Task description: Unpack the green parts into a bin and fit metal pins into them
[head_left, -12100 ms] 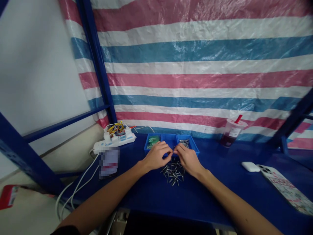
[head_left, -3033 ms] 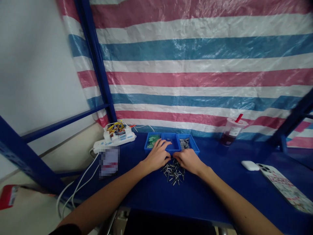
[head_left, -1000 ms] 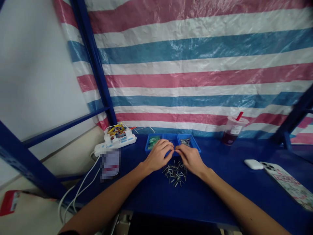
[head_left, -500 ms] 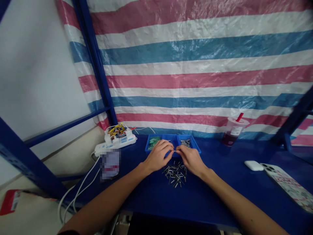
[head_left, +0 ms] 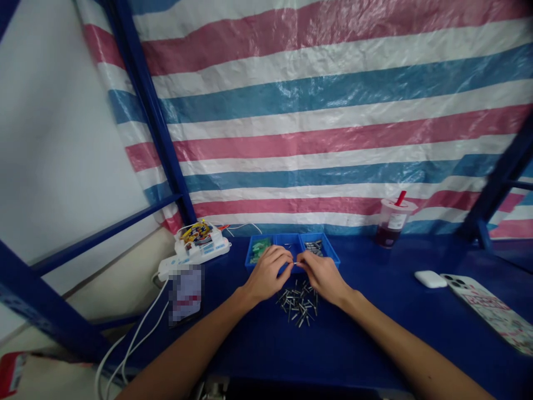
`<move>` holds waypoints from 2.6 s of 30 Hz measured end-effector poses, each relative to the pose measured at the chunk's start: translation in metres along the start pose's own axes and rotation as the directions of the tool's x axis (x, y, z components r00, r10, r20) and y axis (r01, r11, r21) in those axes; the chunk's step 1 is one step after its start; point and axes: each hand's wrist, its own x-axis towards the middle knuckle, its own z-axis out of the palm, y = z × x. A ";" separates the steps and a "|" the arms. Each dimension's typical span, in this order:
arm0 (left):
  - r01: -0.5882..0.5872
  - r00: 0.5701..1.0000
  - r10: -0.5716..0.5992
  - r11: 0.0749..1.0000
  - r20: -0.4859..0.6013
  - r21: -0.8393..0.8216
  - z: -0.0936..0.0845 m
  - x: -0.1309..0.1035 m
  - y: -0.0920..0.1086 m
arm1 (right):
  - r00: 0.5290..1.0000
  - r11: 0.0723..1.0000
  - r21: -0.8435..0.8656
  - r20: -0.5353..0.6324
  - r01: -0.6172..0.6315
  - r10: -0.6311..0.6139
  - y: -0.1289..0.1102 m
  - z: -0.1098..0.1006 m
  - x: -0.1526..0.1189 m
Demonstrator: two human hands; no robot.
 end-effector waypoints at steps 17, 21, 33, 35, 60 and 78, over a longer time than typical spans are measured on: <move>-0.005 1.000 0.005 1.000 0.006 -0.028 0.002 -0.002 0.000 | 0.999 1.000 -0.023 0.041 0.008 -0.007 0.001 0.000 -0.002; -0.008 1.000 0.008 1.000 0.006 -0.017 0.003 -0.002 0.000 | 0.999 1.000 -0.008 0.039 0.021 -0.021 -0.003 -0.003 0.000; -0.013 1.000 0.013 1.000 0.005 -0.019 0.001 -0.001 0.000 | 0.999 0.999 -0.042 0.026 0.025 -0.024 0.000 0.000 -0.001; -0.015 1.000 0.015 1.000 0.006 -0.016 0.002 -0.001 -0.001 | 0.999 0.999 -0.037 0.032 0.034 -0.032 -0.001 -0.001 0.000; -0.035 0.999 0.035 0.999 0.014 0.013 0.001 0.001 -0.002 | 0.999 0.999 -0.044 0.032 0.009 -0.008 -0.001 -0.002 -0.001; -0.043 0.999 0.043 0.999 0.006 0.009 0.001 0.001 0.000 | 0.999 0.999 -0.049 0.049 0.016 -0.014 0.002 -0.004 -0.002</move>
